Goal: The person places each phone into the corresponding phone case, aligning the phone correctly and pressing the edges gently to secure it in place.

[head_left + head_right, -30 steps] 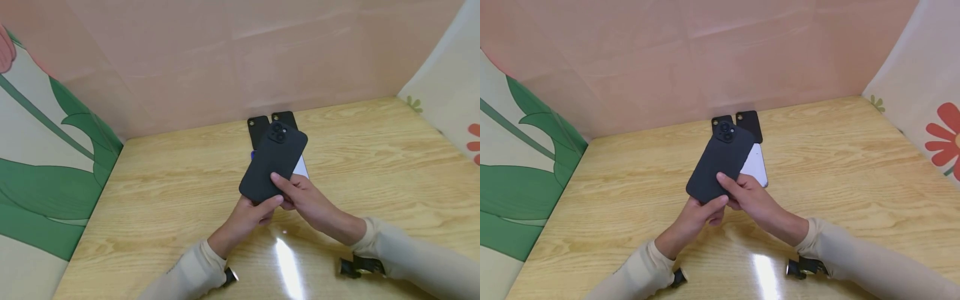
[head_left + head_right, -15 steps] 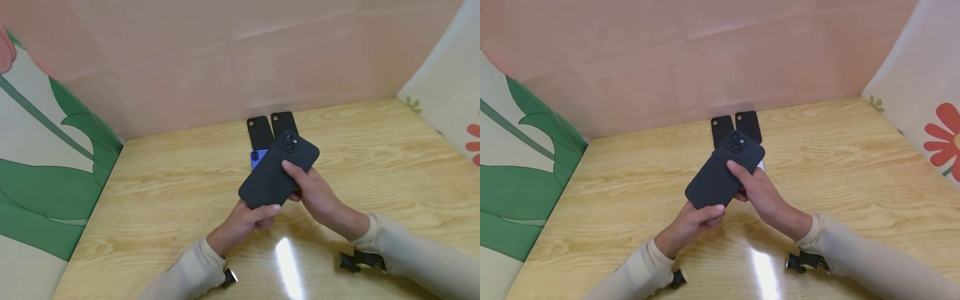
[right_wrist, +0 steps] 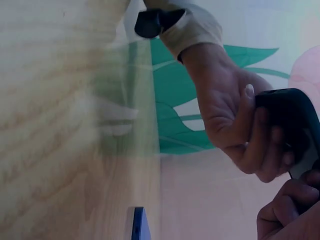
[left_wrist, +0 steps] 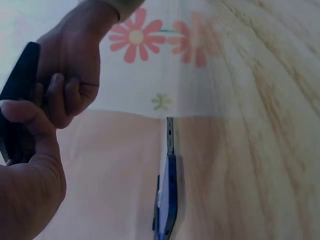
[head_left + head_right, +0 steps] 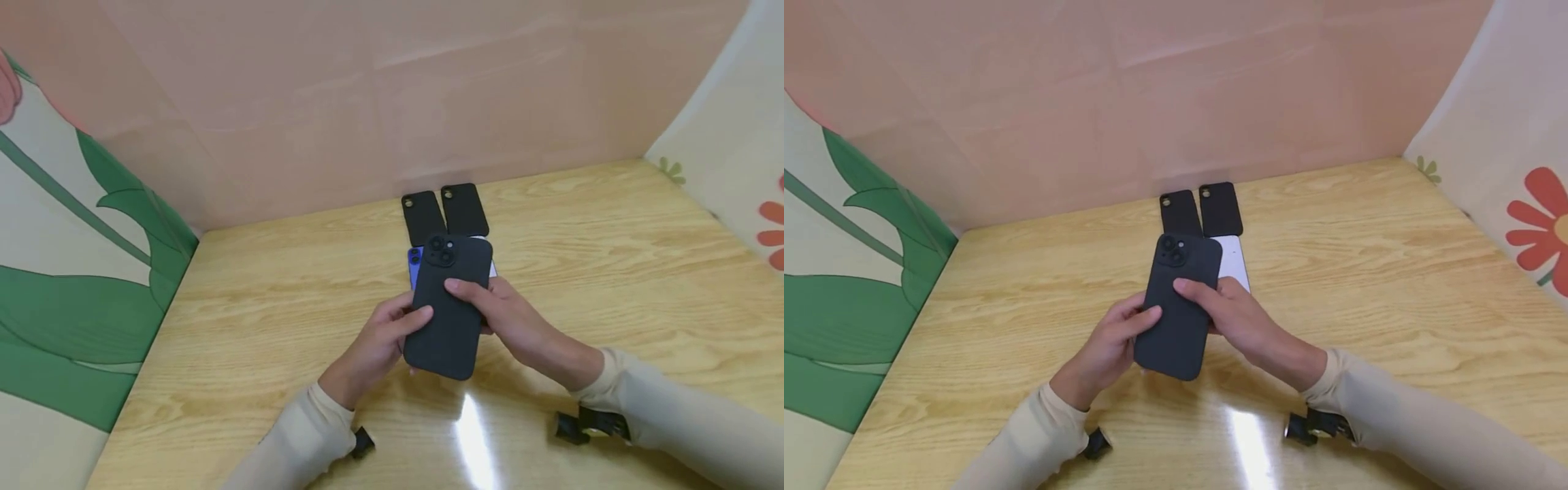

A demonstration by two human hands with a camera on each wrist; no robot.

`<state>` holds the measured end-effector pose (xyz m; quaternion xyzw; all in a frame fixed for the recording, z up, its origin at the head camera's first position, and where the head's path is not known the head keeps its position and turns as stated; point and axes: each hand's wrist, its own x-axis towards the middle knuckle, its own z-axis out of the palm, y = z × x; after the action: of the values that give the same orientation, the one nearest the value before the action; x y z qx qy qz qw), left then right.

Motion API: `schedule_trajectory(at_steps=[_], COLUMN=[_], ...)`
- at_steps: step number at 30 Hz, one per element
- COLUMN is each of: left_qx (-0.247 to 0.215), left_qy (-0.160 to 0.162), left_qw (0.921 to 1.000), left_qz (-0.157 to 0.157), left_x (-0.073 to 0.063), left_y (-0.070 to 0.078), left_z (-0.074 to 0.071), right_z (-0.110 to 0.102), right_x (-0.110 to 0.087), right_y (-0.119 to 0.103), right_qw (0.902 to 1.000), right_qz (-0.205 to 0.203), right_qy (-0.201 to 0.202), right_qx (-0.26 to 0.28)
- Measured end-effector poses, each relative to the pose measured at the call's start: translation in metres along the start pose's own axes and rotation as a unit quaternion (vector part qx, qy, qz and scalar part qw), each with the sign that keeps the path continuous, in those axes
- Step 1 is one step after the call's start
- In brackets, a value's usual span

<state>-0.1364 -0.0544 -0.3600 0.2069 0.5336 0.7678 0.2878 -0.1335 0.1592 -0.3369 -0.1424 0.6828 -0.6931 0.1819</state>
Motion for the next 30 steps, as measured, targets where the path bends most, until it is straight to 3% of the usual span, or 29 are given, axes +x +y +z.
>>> schedule_trajectory(at_steps=[5,10,14,18,23,26,30], left_qx=[-0.065,-0.092,-0.056,0.007,0.082,0.103,0.124], left_qy=[0.020,0.096,0.154,0.195,0.173,0.160,0.181], left_qw=[0.9975,0.9898,0.9843,0.9776,0.9728,0.9670,0.9539], left_qz=[-0.018,-0.051,-0.065,-0.079,-0.130,-0.169,-0.205], left_x=[0.002,0.003,0.004,0.005,0.005,0.006,0.018], left_y=[0.000,0.008,0.020,0.032,0.037,0.033,0.025], left_z=[0.002,0.002,-0.009,-0.030,-0.062,-0.079,-0.104], right_z=[-0.001,-0.001,-0.001,-0.001,-0.001,-0.002,-0.002], right_x=[-0.002,0.002,0.006,0.006,0.002,0.000,0.002], right_y=[-0.004,-0.007,-0.004,-0.002,-0.002,-0.001,0.000], right_qw=[0.9998,0.9981,0.9970,0.9960,0.9936,0.9920,0.9903], right_qz=[0.016,0.056,0.069,0.059,0.060,0.059,0.050], right_qy=[-0.001,-0.006,-0.025,-0.056,-0.076,-0.086,-0.101], right_qx=[-0.015,-0.023,-0.025,-0.038,-0.058,-0.071,-0.081])
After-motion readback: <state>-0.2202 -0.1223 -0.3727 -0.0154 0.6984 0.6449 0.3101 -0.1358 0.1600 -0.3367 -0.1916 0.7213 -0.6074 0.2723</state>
